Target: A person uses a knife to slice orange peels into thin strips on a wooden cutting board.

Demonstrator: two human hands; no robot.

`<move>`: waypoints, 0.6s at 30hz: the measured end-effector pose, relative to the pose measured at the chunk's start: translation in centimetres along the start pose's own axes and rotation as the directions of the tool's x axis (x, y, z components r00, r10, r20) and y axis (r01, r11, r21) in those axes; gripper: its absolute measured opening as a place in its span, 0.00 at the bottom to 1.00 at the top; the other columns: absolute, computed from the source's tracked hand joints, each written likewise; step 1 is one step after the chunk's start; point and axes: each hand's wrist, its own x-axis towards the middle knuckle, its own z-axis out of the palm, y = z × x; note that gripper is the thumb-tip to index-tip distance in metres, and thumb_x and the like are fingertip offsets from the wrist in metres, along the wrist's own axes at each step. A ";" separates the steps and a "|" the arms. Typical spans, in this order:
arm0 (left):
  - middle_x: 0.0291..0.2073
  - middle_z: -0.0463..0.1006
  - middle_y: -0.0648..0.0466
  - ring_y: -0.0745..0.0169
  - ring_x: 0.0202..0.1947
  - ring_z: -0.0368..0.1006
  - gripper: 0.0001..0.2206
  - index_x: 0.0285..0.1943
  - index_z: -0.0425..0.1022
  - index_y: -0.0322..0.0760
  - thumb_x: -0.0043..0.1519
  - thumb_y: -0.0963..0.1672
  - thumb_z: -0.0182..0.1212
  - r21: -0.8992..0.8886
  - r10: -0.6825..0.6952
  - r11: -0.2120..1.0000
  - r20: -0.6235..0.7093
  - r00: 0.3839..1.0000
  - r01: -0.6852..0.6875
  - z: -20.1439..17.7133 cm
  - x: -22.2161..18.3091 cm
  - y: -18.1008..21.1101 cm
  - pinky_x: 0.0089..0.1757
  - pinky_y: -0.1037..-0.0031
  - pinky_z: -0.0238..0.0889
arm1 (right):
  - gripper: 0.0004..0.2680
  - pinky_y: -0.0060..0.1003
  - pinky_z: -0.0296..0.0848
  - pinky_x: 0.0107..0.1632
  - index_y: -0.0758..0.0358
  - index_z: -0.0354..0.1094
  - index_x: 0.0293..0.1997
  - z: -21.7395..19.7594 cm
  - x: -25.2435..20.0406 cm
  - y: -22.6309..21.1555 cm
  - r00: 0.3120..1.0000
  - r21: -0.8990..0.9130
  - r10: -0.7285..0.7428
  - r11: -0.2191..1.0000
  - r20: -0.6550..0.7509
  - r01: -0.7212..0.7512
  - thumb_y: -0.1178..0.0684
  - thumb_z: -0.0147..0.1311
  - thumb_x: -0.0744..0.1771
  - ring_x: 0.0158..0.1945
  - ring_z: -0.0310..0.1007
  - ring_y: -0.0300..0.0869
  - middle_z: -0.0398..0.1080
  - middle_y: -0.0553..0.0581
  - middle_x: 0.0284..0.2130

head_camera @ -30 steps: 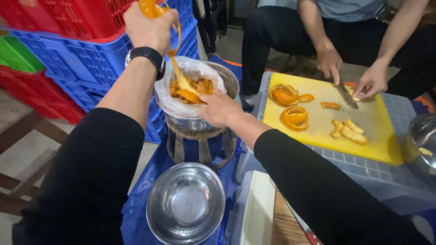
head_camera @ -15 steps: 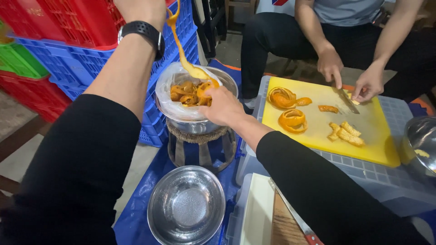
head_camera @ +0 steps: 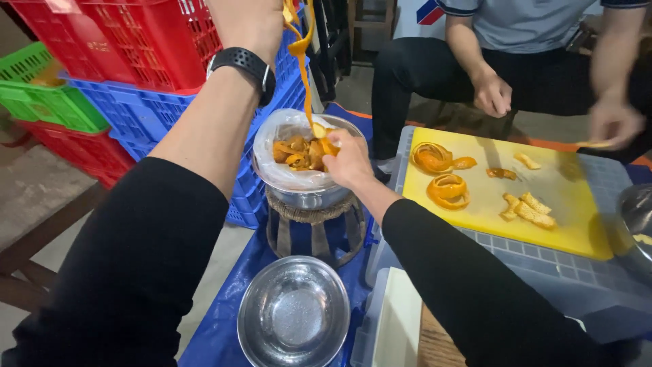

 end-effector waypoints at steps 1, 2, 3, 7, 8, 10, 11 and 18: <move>0.31 0.76 0.63 0.73 0.33 0.72 0.15 0.36 0.69 0.47 0.55 0.47 0.77 0.000 0.003 1.000 0.009 1.000 -0.003 -0.4 -0.5 -0.9 0.33 0.78 0.71 | 0.19 0.42 0.71 0.63 0.46 0.66 0.62 0.5 1.0 0.8 1.000 0.001 0.001 1.000 0.003 -0.001 0.51 0.64 0.64 0.66 0.68 0.54 0.64 0.65 0.59; 0.30 0.76 0.64 0.73 0.33 0.72 0.15 0.36 0.69 0.48 0.55 0.47 0.77 -0.004 0.004 1.000 0.016 1.000 -0.004 -0.7 -1.1 -1.7 0.33 0.78 0.70 | 0.18 0.40 0.71 0.63 0.42 0.68 0.62 0.9 1.9 1.8 1.000 -0.027 0.029 0.999 0.000 -0.029 0.50 0.63 0.64 0.65 0.68 0.51 0.64 0.63 0.59; 0.30 0.76 0.64 0.73 0.33 0.71 0.15 0.36 0.69 0.48 0.55 0.47 0.77 -0.008 0.006 1.000 0.024 1.000 -0.006 -1.0 -1.7 -2.4 0.33 0.78 0.70 | 0.18 0.39 0.71 0.63 0.39 0.70 0.62 1.2 2.9 2.7 0.998 -0.055 0.057 0.997 -0.003 -0.057 0.49 0.63 0.65 0.65 0.69 0.49 0.63 0.61 0.59; 0.29 0.75 0.65 0.75 0.32 0.69 0.15 0.34 0.69 0.49 0.55 0.46 0.77 -0.018 0.014 1.000 0.054 0.998 -0.013 -0.3 1.0 8.1 0.32 0.77 0.67 | 0.19 0.41 0.69 0.66 0.44 0.69 0.66 1.0 2.9 2.5 0.999 -0.103 0.026 0.994 0.029 -0.023 0.50 0.58 0.66 0.66 0.67 0.51 0.60 0.65 0.63; 0.28 0.75 0.65 0.75 0.31 0.69 0.15 0.33 0.68 0.49 0.55 0.46 0.77 -0.021 0.018 1.000 0.060 0.998 -0.017 -0.2 1.5 9.1 0.32 0.77 0.67 | 0.20 0.42 0.67 0.67 0.48 0.66 0.68 1.0 3.1 2.5 1.000 -0.090 0.004 0.996 0.026 -0.001 0.51 0.58 0.66 0.67 0.66 0.52 0.59 0.65 0.63; 0.28 0.74 0.66 0.76 0.31 0.68 0.15 0.33 0.68 0.49 0.55 0.46 0.77 -0.027 0.028 0.999 0.072 0.997 -0.026 0.0 2.2 10.7 0.31 0.77 0.66 | 0.22 0.43 0.65 0.69 0.52 0.63 0.71 0.2 2.5 1.4 1.000 -0.078 -0.020 0.997 0.023 0.022 0.52 0.58 0.66 0.68 0.64 0.52 0.58 0.66 0.63; 0.27 0.74 0.66 0.76 0.30 0.67 0.15 0.32 0.68 0.49 0.55 0.46 0.77 -0.031 0.033 0.999 0.077 0.996 -0.030 0.0 2.4 11.3 0.31 0.77 0.65 | 0.21 0.44 0.62 0.70 0.54 0.61 0.71 -0.5 1.8 0.4 0.999 0.004 -0.037 0.999 0.008 0.037 0.51 0.55 0.67 0.70 0.61 0.53 0.58 0.67 0.65; 0.25 0.72 0.68 0.78 0.29 0.64 0.16 0.29 0.67 0.51 0.55 0.46 0.76 -0.061 0.079 0.996 0.127 0.989 -0.072 0.4 3.0 14.7 0.29 0.77 0.61 | 0.20 0.49 0.70 0.62 0.64 0.70 0.61 -4.2 1.6 -4.0 0.874 0.081 -0.321 0.924 -0.364 0.373 0.51 0.64 0.64 0.61 0.69 0.60 0.71 0.69 0.53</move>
